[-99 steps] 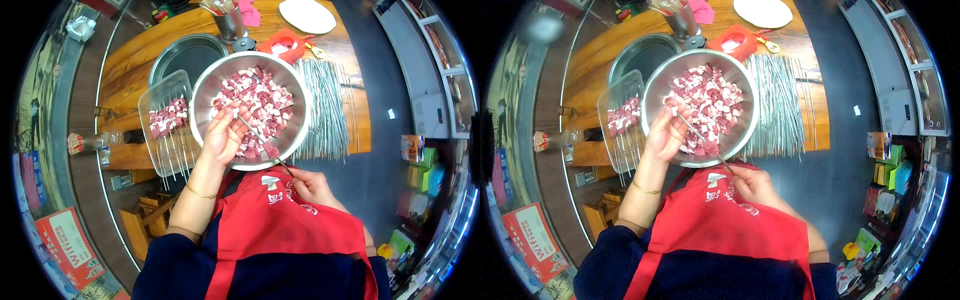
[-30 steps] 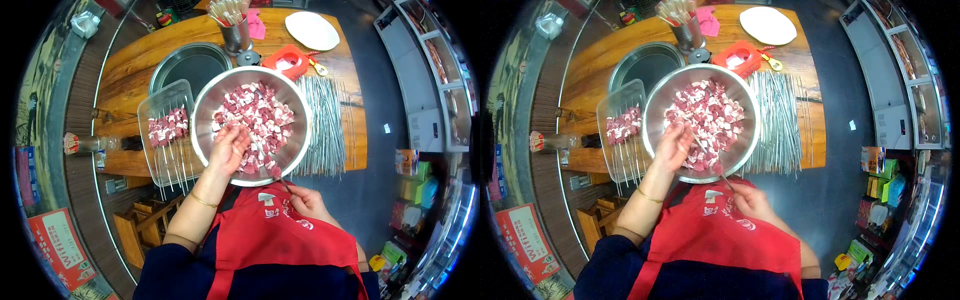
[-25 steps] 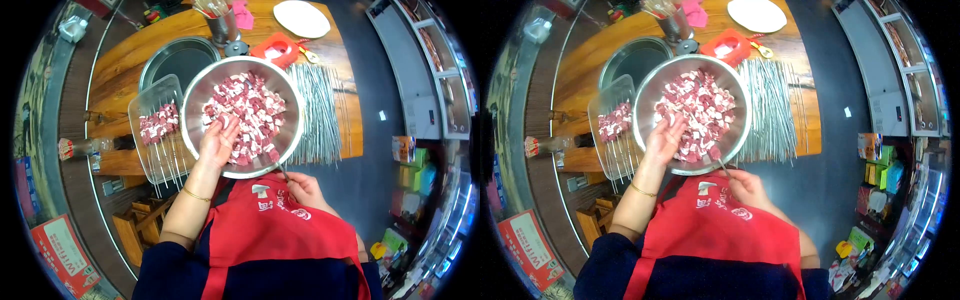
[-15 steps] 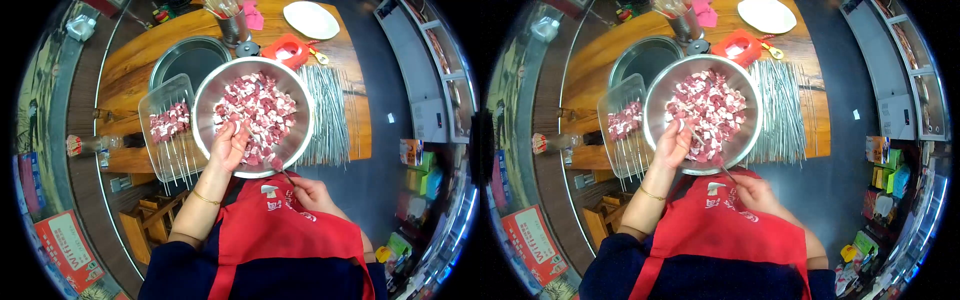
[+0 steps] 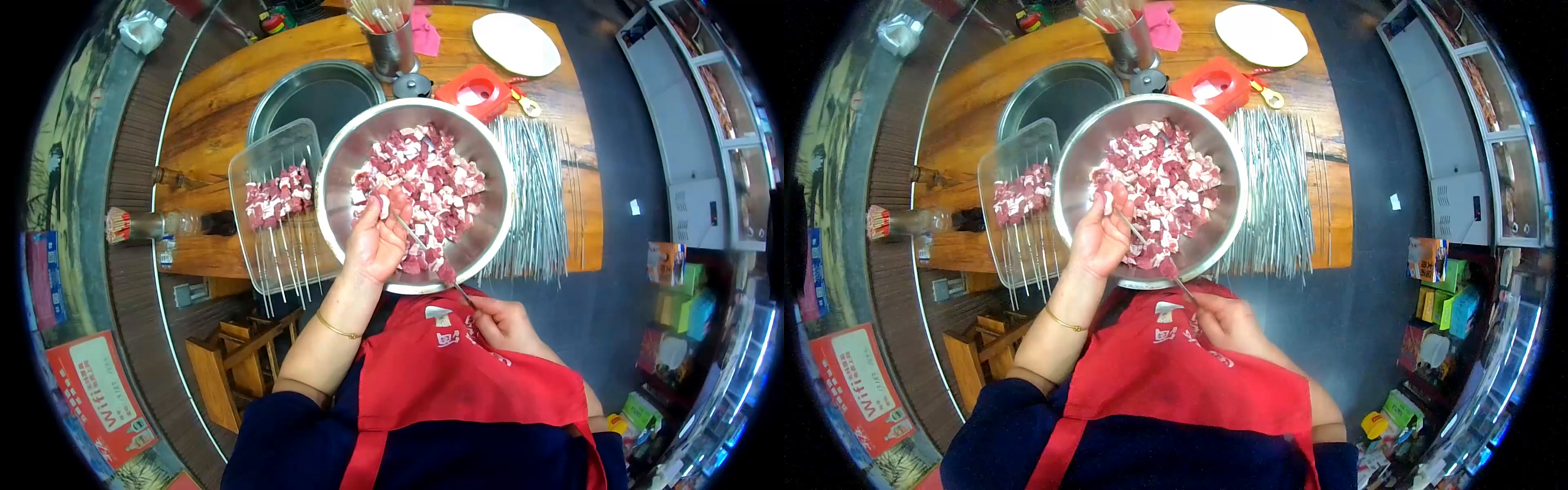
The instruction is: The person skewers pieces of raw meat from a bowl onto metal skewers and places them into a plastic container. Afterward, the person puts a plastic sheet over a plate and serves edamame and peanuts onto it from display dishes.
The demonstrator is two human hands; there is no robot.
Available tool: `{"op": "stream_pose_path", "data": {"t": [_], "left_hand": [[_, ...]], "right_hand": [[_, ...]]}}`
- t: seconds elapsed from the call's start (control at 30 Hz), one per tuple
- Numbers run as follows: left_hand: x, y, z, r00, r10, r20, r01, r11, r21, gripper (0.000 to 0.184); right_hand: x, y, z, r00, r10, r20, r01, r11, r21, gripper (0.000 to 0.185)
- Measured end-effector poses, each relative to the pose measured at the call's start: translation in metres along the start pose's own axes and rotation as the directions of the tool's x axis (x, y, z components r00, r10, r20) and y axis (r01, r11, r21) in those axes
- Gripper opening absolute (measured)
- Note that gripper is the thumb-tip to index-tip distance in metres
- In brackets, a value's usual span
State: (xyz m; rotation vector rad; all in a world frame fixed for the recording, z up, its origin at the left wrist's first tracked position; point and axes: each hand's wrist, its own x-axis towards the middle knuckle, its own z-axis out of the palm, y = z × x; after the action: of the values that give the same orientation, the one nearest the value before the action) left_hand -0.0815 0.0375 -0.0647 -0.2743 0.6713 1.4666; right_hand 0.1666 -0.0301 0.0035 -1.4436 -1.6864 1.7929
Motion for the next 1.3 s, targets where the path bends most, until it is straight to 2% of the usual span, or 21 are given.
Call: {"op": "stream_pose_path", "data": {"t": [0.1,0.33,0.4,0.53,0.8,0.93,0.97,1.03,1.1,1.17,1.23,1.27,1.3], "left_hand": [[-0.001,-0.002,0.005,0.998,0.053,-0.026,-0.051,0.997,0.059,0.020],[-0.008,-0.003,0.018,0.990,0.142,-0.005,-0.139,0.974,0.176,0.018],[-0.011,-0.001,0.019,0.986,0.162,0.036,-0.166,0.959,0.230,0.018],[-0.016,-0.002,0.024,0.984,0.163,0.067,-0.174,0.958,0.228,0.018],[-0.023,-0.009,0.028,0.990,0.114,0.084,-0.130,0.967,0.217,0.020],[-0.027,-0.025,0.033,0.993,0.106,0.052,-0.116,0.963,0.244,0.020],[-0.027,-0.031,0.031,0.997,0.055,0.060,-0.067,0.972,0.223,0.019],[-0.031,-0.050,0.027,0.987,-0.009,0.160,-0.044,0.945,0.325,0.019],[-0.044,-0.065,0.036,0.994,-0.068,0.089,0.027,0.916,0.400,0.023],[-0.043,-0.062,0.035,0.989,-0.108,0.097,0.060,0.910,0.409,0.025],[-0.037,-0.058,0.030,0.935,-0.236,0.266,0.004,0.755,0.656,0.029],[-0.024,-0.046,0.010,0.852,-0.432,0.296,-0.128,0.376,0.918,0.034],[-0.027,-0.035,0.005,0.837,-0.455,0.302,-0.259,0.155,0.953,0.028]], "right_hand": [[0.000,0.001,0.000,0.997,-0.067,-0.025,0.066,0.997,-0.043,0.029],[-0.003,-0.003,-0.003,0.998,-0.046,-0.052,0.039,0.991,-0.126,0.030],[-0.004,-0.001,-0.001,0.988,-0.131,-0.085,0.116,0.980,-0.165,0.029],[-0.004,-0.004,0.000,0.991,-0.106,-0.087,0.096,0.989,-0.110,0.029],[-0.003,-0.004,0.004,0.998,-0.033,-0.054,0.034,0.999,0.016,0.031],[-0.001,0.001,0.005,0.992,-0.093,-0.087,0.095,0.995,0.026,0.029],[0.000,0.004,0.007,0.985,-0.120,-0.123,0.124,0.992,0.028,0.029],[0.004,0.011,0.009,0.979,-0.154,-0.135,0.160,0.987,0.029,0.029],[0.007,0.021,0.010,0.970,-0.100,-0.221,0.144,0.970,0.193,0.030],[0.006,0.025,0.008,0.957,-0.139,-0.253,0.188,0.965,0.181,0.028],[-0.003,0.017,-0.001,0.973,0.164,-0.163,-0.093,0.924,0.372,0.025],[-0.002,0.026,0.000,0.964,0.065,-0.257,0.026,0.940,0.339,0.024],[-0.005,0.009,-0.005,0.956,0.185,-0.228,-0.062,0.886,0.460,0.024]]}}
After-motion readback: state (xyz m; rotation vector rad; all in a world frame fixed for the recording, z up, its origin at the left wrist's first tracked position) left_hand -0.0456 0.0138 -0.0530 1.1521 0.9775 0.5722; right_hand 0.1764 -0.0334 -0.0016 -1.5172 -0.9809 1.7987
